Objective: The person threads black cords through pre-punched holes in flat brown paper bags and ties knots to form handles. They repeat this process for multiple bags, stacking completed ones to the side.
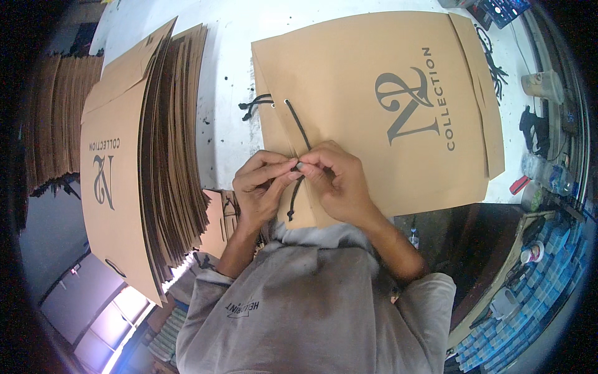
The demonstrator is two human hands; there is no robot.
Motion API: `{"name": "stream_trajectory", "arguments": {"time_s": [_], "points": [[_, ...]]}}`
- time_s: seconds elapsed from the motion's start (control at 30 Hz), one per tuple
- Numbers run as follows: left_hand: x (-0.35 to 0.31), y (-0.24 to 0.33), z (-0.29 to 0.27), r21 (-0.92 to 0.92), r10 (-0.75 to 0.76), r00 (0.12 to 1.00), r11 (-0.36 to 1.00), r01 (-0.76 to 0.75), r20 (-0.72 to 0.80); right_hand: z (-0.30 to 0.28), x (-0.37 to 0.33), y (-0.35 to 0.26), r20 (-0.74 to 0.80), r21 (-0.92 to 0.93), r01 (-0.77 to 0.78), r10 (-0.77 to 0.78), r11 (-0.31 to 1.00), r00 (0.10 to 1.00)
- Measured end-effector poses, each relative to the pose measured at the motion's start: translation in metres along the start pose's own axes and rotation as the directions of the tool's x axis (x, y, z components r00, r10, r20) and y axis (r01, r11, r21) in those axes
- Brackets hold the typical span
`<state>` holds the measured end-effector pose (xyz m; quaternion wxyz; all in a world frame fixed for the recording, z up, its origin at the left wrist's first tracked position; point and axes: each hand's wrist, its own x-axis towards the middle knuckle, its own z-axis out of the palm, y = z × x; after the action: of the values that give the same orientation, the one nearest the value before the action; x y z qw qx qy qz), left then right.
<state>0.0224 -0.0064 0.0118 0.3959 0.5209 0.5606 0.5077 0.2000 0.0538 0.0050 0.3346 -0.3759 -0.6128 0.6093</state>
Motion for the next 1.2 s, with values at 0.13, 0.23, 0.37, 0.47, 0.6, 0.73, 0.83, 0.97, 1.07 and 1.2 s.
{"name": "stream_trajectory", "arguments": {"time_s": [0.13,0.23,0.37,0.47,0.6,0.73,0.83,0.97,1.07,1.2], "points": [[-0.007,0.009,0.007,-0.317,-0.259,0.963,0.921,0.224,-0.070,0.003,-0.001,-0.005,-0.026,0.262,-0.070,0.080,0.963,0.996],[-0.014,0.022,0.000,-0.438,-0.359,0.932,0.845,0.306,-0.042,-0.004,0.003,-0.020,0.047,-0.155,-0.007,0.014,0.988,0.999],[-0.034,0.041,-0.030,-0.010,0.099,0.995,0.995,-0.099,-0.014,0.020,0.015,0.002,0.121,-0.563,0.418,-0.429,0.713,0.895],[-0.050,0.044,-0.037,0.100,0.173,0.978,0.982,-0.162,-0.115,0.022,0.015,-0.015,0.148,-0.596,0.382,-0.372,0.706,0.917],[-0.060,0.043,-0.049,0.339,0.184,0.983,0.926,-0.166,-0.021,-0.024,-0.001,-0.025,0.056,-0.378,0.202,-0.196,0.904,0.979],[-0.092,0.063,-0.045,-0.201,-0.032,0.828,0.964,0.174,0.560,-0.093,-0.012,-0.030,-0.014,-0.864,0.127,-0.276,0.487,0.961],[-0.119,0.052,-0.029,-0.296,0.001,0.653,0.892,0.342,0.758,-0.092,-0.039,-0.055,0.137,-0.829,0.084,0.056,0.554,0.989],[-0.123,0.041,-0.047,-0.279,0.045,0.530,0.885,0.371,0.847,-0.066,-0.081,-0.063,0.253,-0.912,0.122,0.303,0.391,0.919],[-0.130,0.033,-0.049,-0.255,0.009,0.485,0.859,0.444,0.875,-0.088,-0.092,-0.067,0.335,-0.830,0.204,0.172,0.519,0.926],[-0.139,0.049,-0.019,-0.409,0.090,0.667,0.847,0.339,0.739,-0.104,-0.087,-0.091,0.077,-0.737,0.234,-0.264,0.634,0.961]]}}
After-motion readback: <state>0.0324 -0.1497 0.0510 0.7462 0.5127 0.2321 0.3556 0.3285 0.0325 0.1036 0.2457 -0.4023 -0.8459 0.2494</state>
